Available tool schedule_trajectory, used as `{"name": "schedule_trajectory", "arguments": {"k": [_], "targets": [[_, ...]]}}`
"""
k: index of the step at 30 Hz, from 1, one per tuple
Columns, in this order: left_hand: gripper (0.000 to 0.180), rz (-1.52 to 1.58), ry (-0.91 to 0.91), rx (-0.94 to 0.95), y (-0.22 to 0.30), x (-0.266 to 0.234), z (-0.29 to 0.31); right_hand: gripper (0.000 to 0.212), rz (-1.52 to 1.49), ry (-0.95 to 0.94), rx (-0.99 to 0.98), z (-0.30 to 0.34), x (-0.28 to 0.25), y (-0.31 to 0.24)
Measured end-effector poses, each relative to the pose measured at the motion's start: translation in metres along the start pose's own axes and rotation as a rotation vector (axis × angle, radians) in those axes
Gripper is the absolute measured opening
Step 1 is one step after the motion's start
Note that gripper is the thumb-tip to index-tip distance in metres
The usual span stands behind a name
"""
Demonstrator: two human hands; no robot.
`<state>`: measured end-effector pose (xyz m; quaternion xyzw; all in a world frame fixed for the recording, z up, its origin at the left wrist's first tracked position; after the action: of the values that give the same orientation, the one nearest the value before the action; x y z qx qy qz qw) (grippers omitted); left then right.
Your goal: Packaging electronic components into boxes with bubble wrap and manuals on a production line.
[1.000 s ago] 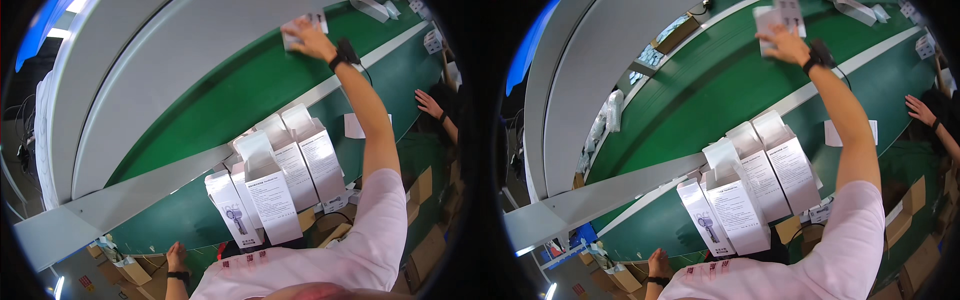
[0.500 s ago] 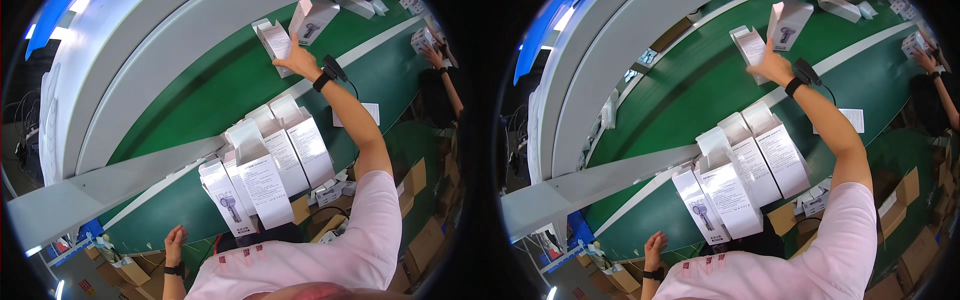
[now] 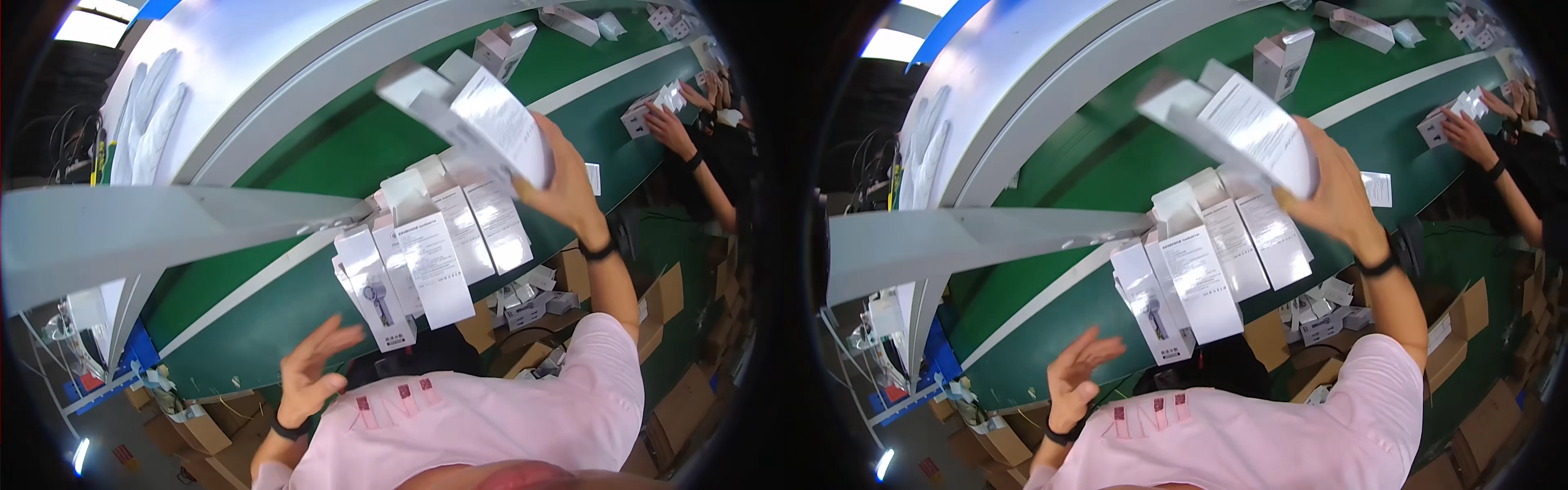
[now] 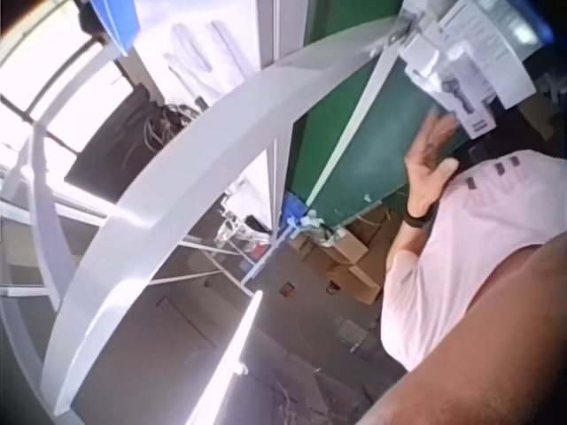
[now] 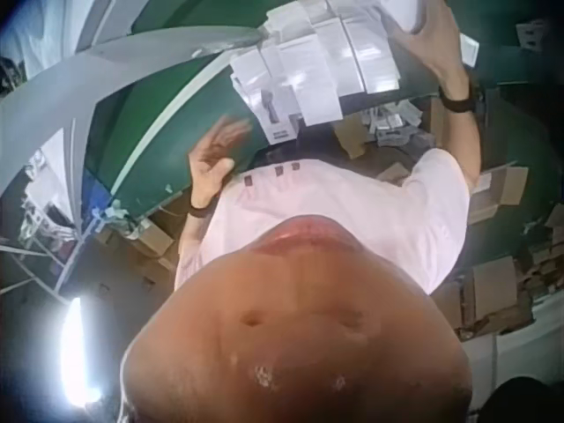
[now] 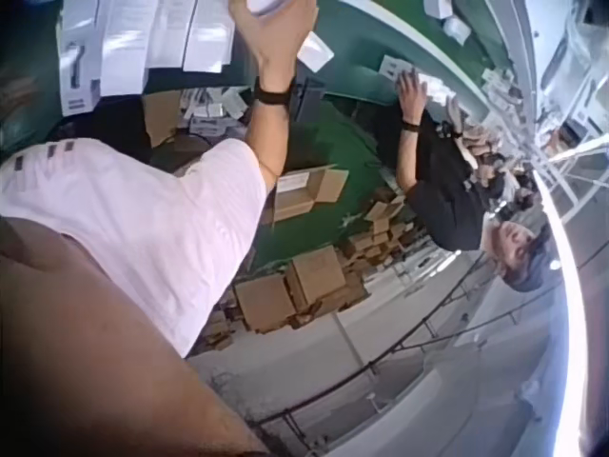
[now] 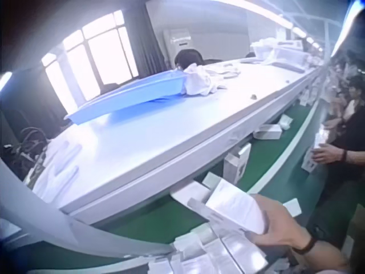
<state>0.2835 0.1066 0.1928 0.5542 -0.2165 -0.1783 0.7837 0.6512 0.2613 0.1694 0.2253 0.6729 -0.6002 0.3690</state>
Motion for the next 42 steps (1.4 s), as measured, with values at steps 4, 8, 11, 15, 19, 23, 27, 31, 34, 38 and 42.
{"name": "schedule_trajectory", "arguments": {"k": [4,8,11,15,19,23,27,31,34,38,42], "targets": [[0.107,0.339,-0.004,0.233,0.023,0.05,-0.076,0.081,0.146,-0.182,-0.458,0.051,0.002,-0.125],[0.072,0.546,0.194,-0.012,-0.005,0.036,-0.087,0.062,-0.245,-0.544,-0.619,0.055,0.021,-0.16],[0.068,0.495,0.217,0.024,-0.021,0.024,-0.052,0.074,-0.379,-0.001,-0.153,-0.029,-0.001,-0.06],[0.077,0.417,0.223,-0.01,-0.04,-0.007,-0.005,0.117,-0.013,0.521,0.177,-0.135,-0.013,0.158],[0.076,0.202,0.376,-0.026,-0.037,-0.032,0.056,0.116,-0.625,0.306,0.01,-0.216,0.051,0.2],[0.084,-0.544,0.505,0.047,0.004,-0.048,0.075,0.075,-0.327,0.438,0.003,-0.224,0.039,0.197],[0.079,-0.912,0.552,0.117,0.008,-0.07,0.106,0.062,0.069,0.167,-0.274,-0.171,0.016,0.146],[0.086,-0.75,0.613,-0.185,-0.026,-0.121,0.133,0.071,0.329,-0.023,-0.296,-0.066,-0.003,0.009],[0.084,-0.605,0.62,-0.309,-0.052,-0.146,0.155,0.075,0.275,-0.054,-0.232,0.009,-0.01,-0.11],[0.076,-0.29,0.507,-0.361,-0.088,-0.168,0.171,0.081,0.113,-0.099,-0.347,0.074,-0.028,-0.217],[0.065,0.077,0.454,-0.515,-0.152,-0.205,0.185,0.075,-0.229,-0.69,-0.153,0.098,0.034,-0.249]]}}
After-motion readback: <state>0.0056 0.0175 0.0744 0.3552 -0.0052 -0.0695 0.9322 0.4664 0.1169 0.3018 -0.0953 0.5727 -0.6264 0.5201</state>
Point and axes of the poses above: each hand's wrist, its own z-axis away from the middle knuckle, its own x-axis out of the palm, y = z × x, the point moved 7 cm from there along -z, towards the middle knuckle, and after that the axes turned 15 degrees about -y, right-handed, at the moved point
